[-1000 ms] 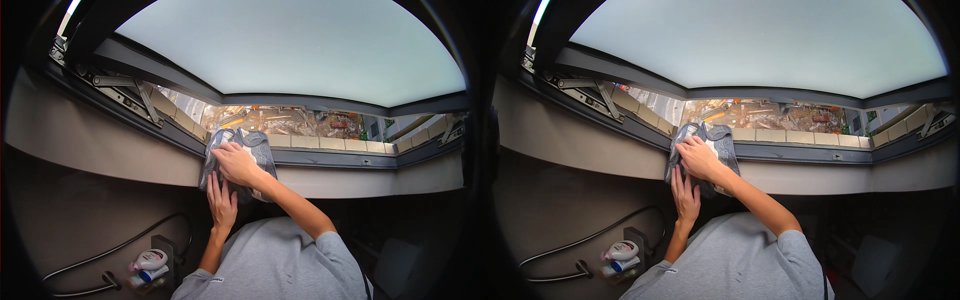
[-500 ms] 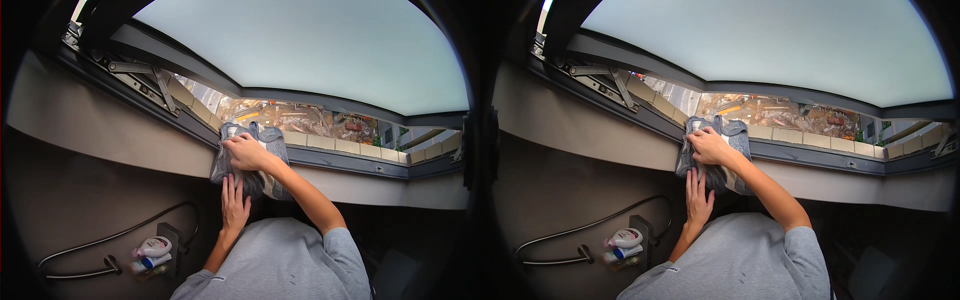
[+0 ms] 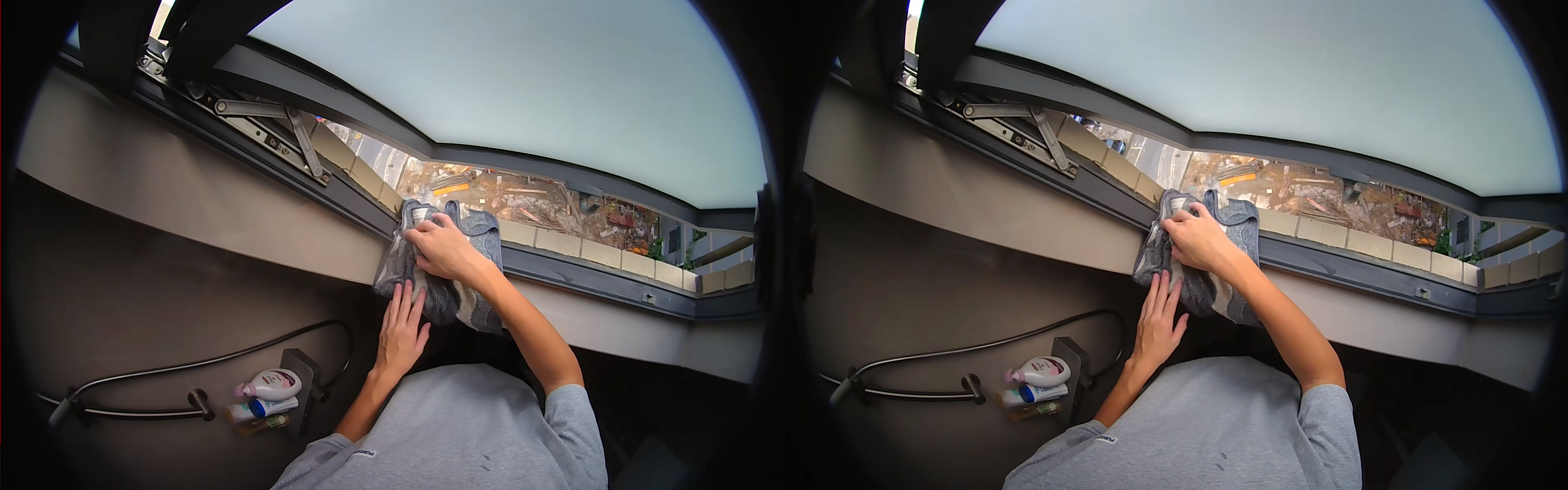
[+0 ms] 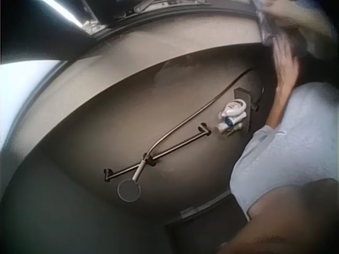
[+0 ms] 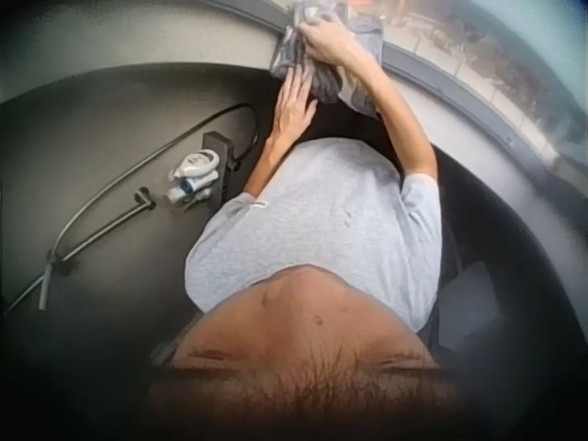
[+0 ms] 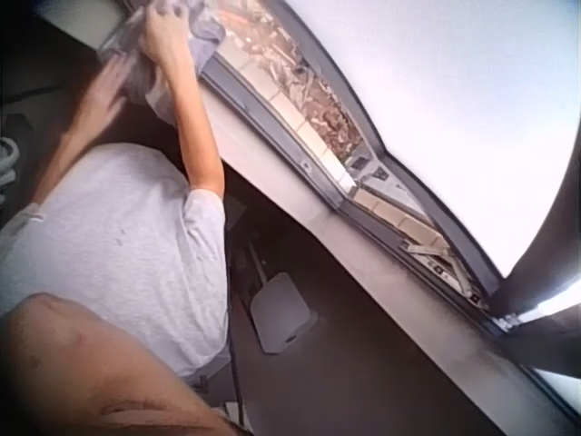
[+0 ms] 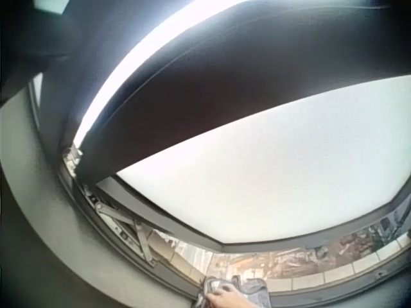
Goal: Clean the bathroom skylight window using a cloth.
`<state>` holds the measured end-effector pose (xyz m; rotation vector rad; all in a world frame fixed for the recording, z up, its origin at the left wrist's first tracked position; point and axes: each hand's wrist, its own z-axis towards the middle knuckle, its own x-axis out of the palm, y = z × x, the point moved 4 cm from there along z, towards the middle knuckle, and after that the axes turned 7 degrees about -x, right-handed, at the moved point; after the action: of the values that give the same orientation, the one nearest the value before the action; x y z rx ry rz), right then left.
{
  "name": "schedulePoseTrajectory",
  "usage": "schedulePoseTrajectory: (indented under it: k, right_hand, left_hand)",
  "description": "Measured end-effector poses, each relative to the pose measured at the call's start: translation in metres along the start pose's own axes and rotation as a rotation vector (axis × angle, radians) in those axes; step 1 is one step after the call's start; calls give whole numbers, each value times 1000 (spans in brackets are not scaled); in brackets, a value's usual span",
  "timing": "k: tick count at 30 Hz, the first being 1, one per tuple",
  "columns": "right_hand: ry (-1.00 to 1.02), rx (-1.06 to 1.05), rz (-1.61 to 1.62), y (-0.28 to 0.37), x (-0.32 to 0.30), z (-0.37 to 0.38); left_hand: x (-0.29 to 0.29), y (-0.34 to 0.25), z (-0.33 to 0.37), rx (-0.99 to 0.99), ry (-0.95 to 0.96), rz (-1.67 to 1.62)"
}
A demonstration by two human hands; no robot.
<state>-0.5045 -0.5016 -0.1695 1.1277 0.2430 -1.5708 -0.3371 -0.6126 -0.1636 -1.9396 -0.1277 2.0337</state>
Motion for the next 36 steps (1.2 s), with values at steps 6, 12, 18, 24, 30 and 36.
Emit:
schedulePoseTrajectory:
  k: [6,12,18,24,30,36]
  right_hand:
    - [-134,8,20,3,12,3]
    - [-101,171,118,-5,-3,4]
    - [-281,527,606,-16,-18,4]
    - [-944,496,958,21,-31,51]
    - [-991,284,732,60,-46,86]
    - [-784,497,669,47,-10,56]
  left_hand:
    - [5,-3,3,-19,-10,13]
    - [1,1,16,-32,16,19]
    - [1,2,29,-8,38,-10]
    - [-38,-5,43,18,-379,36]
    - [-64,-6,27,36,-544,-5]
    - [-36,5,19,5,-340,-87]
